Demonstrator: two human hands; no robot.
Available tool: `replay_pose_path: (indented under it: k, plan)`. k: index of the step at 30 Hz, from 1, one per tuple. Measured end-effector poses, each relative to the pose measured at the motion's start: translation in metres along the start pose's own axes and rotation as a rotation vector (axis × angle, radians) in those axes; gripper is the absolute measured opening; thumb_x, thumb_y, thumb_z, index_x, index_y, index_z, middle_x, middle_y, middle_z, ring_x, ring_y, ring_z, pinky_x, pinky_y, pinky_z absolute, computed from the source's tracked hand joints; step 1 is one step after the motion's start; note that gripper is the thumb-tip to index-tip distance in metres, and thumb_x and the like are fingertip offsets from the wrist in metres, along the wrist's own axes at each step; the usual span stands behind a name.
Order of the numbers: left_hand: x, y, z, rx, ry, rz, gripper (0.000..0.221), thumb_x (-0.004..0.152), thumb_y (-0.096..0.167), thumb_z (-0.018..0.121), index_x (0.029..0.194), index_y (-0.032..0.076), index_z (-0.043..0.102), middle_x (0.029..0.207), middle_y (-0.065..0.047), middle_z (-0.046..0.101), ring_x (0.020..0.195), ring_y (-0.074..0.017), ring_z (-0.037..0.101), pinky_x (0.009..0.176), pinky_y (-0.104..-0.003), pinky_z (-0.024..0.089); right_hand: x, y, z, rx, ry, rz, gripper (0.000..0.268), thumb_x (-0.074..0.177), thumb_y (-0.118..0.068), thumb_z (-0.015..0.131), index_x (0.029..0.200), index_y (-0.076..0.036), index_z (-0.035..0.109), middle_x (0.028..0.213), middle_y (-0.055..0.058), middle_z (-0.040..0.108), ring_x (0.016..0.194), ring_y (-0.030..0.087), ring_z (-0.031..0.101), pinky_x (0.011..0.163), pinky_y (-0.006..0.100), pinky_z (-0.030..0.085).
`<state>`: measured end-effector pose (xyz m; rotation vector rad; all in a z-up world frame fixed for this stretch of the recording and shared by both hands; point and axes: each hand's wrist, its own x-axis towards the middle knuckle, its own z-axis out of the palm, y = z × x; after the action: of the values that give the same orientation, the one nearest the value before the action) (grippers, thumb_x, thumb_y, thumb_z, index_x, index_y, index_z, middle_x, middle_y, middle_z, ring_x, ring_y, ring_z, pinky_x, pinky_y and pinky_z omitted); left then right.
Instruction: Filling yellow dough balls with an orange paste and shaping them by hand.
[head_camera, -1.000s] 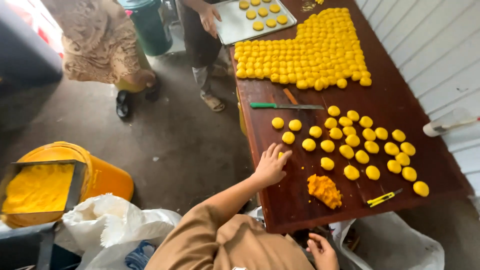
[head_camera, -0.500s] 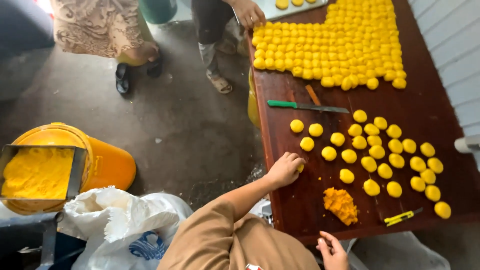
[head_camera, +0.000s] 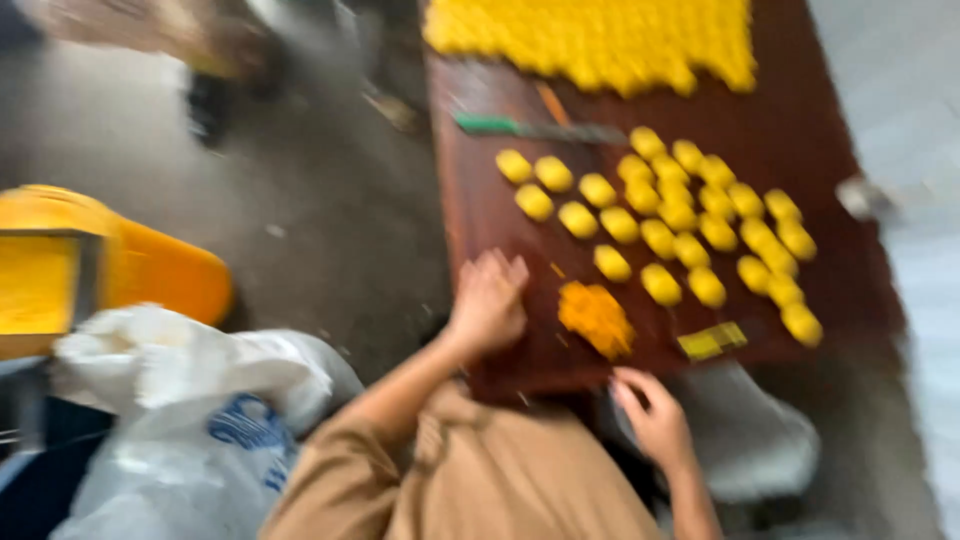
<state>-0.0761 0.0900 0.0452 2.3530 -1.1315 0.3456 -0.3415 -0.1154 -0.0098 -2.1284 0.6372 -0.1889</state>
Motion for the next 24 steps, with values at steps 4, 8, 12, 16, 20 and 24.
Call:
replay_pose_path:
  k: [4,8,12,16,20,24]
  plan:
    - [0.001,-0.024,0.113,0.023,0.177,0.073,0.077,0.092,0.048,0.068,0.155,0.011,0.048,0.152,-0.032,0.043,0.145,-0.0503,0.038,0.114,-0.061,0.030,-0.018,0.016,-0.020,-0.007,0.022,0.015,0.026,0.094,-0.019,0.070,0.118,-0.013,0.079,0.101,0.011,0.080,0.103,0.029,0.074,0.094,0.047,0.057]
    - [0.004,-0.040,0.172,0.095,0.157,0.097,0.076,0.096,0.058,0.061,0.157,0.016,0.046,0.159,-0.027,0.037,0.151,-0.0447,0.031,0.119,-0.061,0.025,-0.019,0.003,-0.038,-0.029,0.036,-0.100,0.025,0.093,-0.016,0.071,0.117,-0.014,0.079,0.095,0.011,0.078,0.095,0.031,0.075,0.088,0.045,0.058]
    - [0.014,-0.046,0.171,0.007,-0.135,0.039,0.081,0.098,0.067,0.050,0.163,0.020,0.036,0.162,-0.026,0.031,0.153,-0.0437,0.024,0.122,-0.063,0.022,-0.012,0.004,-0.038,0.018,0.182,-0.065,0.023,0.097,-0.015,0.070,0.118,-0.014,0.078,0.091,0.007,0.077,0.087,0.024,0.075,0.084,0.038,0.058]
    - [0.044,-0.052,0.171,-0.073,0.075,0.106,0.064,0.092,0.062,0.061,0.144,0.023,0.061,0.136,-0.017,0.053,0.128,-0.0391,0.050,0.099,-0.057,0.040,-0.008,0.005,-0.030,0.067,0.280,-0.014,0.020,0.097,-0.016,0.070,0.116,-0.014,0.078,0.090,0.006,0.076,0.083,0.020,0.075,0.081,0.036,0.059]
    - [0.035,-0.047,0.156,0.025,-0.079,-0.002,0.072,0.100,0.055,0.060,0.159,0.018,0.043,0.157,-0.027,0.036,0.152,-0.0438,0.023,0.121,-0.061,0.017,0.025,-0.016,-0.012,-0.096,0.249,-0.189,0.021,0.098,-0.016,0.069,0.117,-0.012,0.077,0.100,0.007,0.073,0.098,0.028,0.072,0.085,0.039,0.058]
    - [0.029,-0.064,0.173,-0.004,-0.008,0.188,0.061,0.108,0.054,0.043,0.158,0.020,0.044,0.147,-0.022,0.044,0.146,-0.0391,0.035,0.120,-0.058,0.023,0.091,-0.030,0.022,-0.487,0.156,-0.454,0.026,0.096,-0.027,0.070,0.119,-0.014,0.076,0.106,0.011,0.067,0.104,0.034,0.065,0.085,0.049,0.053]
